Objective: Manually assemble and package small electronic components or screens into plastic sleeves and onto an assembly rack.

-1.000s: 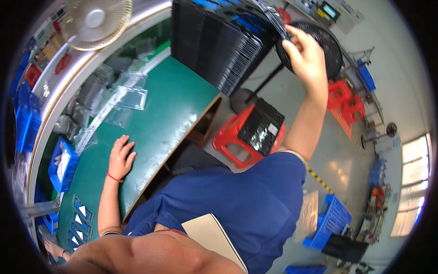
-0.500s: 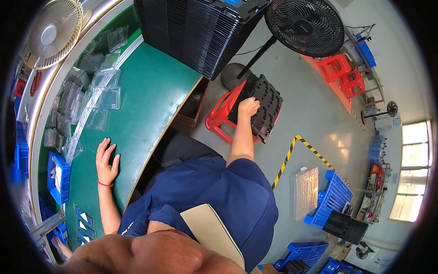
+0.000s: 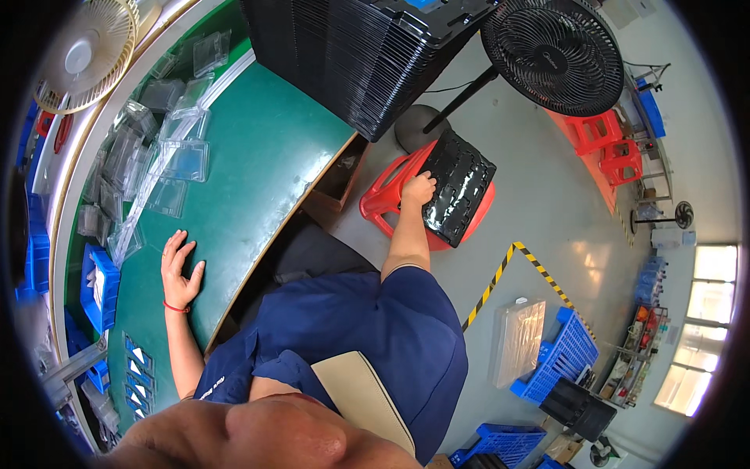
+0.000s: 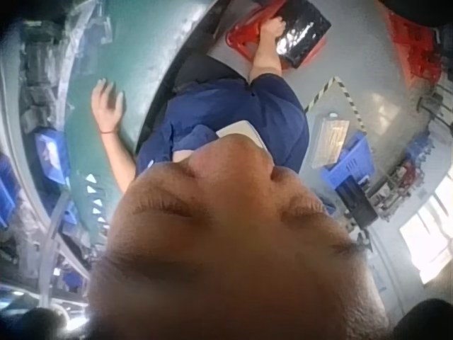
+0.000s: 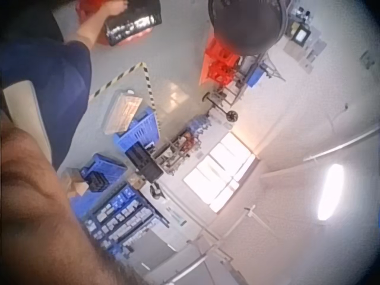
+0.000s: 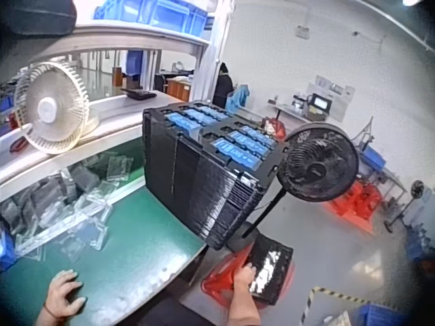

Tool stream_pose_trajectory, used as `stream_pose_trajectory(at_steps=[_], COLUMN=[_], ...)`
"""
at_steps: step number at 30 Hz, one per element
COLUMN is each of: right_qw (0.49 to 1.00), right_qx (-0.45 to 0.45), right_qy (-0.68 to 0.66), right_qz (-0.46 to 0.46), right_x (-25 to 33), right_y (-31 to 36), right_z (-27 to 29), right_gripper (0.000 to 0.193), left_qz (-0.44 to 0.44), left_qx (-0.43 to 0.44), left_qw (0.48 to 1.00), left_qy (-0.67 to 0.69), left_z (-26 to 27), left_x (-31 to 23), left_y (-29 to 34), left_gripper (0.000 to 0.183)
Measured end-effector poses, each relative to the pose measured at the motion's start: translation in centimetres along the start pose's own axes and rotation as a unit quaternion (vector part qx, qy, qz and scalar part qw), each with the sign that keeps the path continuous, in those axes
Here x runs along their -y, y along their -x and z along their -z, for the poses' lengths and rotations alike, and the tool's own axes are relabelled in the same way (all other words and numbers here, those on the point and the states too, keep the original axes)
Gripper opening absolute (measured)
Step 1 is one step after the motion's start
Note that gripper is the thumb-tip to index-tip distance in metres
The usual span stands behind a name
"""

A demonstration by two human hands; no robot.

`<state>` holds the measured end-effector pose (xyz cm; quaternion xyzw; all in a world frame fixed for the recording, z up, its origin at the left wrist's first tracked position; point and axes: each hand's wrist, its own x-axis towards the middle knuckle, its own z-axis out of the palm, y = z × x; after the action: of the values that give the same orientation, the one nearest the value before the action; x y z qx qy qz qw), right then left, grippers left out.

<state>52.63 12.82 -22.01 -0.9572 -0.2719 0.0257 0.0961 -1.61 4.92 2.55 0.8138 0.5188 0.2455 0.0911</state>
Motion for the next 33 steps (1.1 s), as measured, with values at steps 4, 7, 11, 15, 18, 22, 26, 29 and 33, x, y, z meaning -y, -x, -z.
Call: stream_pose_trajectory(at_steps=[4,7,11,15,18,22,26,29,33], right_qw=[0.994,0.953,0.809,0.581,0.588,0.626,0.65,0.647,0.545], right_qx=[0.087,0.181,0.434,0.417,0.109,0.029,0.021,0.172,0.54], right_qy=[0.054,0.132,-0.105,-0.285,-0.268,-0.167,-0.155,-0.342,-0.407], right_qz=[0.044,0.204,0.383,0.638,0.755,0.761,0.744,0.66,0.496], right_x=[-1.0,-2.2,6.7,18.0,25.6,30.8,29.8,27.0,23.4], right_y=[-2.1,-2.7,5.3,18.9,22.8,25.8,26.9,28.2,31.0], right_z=[0.0,3.9,15.2,25.2,23.1,20.1,20.2,20.8,19.9], right_gripper=[0.063,0.049,0.03,0.026,0.052,0.071,0.07,0.071,0.069], left_qz=[-0.011,-0.018,-0.007,0.004,0.009,0.046,0.108,0.176,0.252], left_qx=[-0.007,-0.002,-0.034,-0.055,-0.065,-0.103,-0.142,-0.207,-0.191], left_qw=[1.0,1.0,0.999,0.997,0.997,0.989,0.972,0.927,0.762], left_qy=[0.016,0.023,0.029,0.045,0.044,0.091,0.151,0.257,0.565], left_z=[0.0,0.1,-0.2,-0.3,-0.3,-1.0,-0.7,-1.6,-2.5], left_x=[0.4,0.1,0.5,0.6,0.3,0.7,0.7,0.4,-0.5], left_y=[0.3,-0.3,0.3,1.2,1.5,2.4,2.9,2.1,0.7], left_gripper=[0.037,0.038,0.035,0.033,0.031,0.024,0.015,0.01,0.012])
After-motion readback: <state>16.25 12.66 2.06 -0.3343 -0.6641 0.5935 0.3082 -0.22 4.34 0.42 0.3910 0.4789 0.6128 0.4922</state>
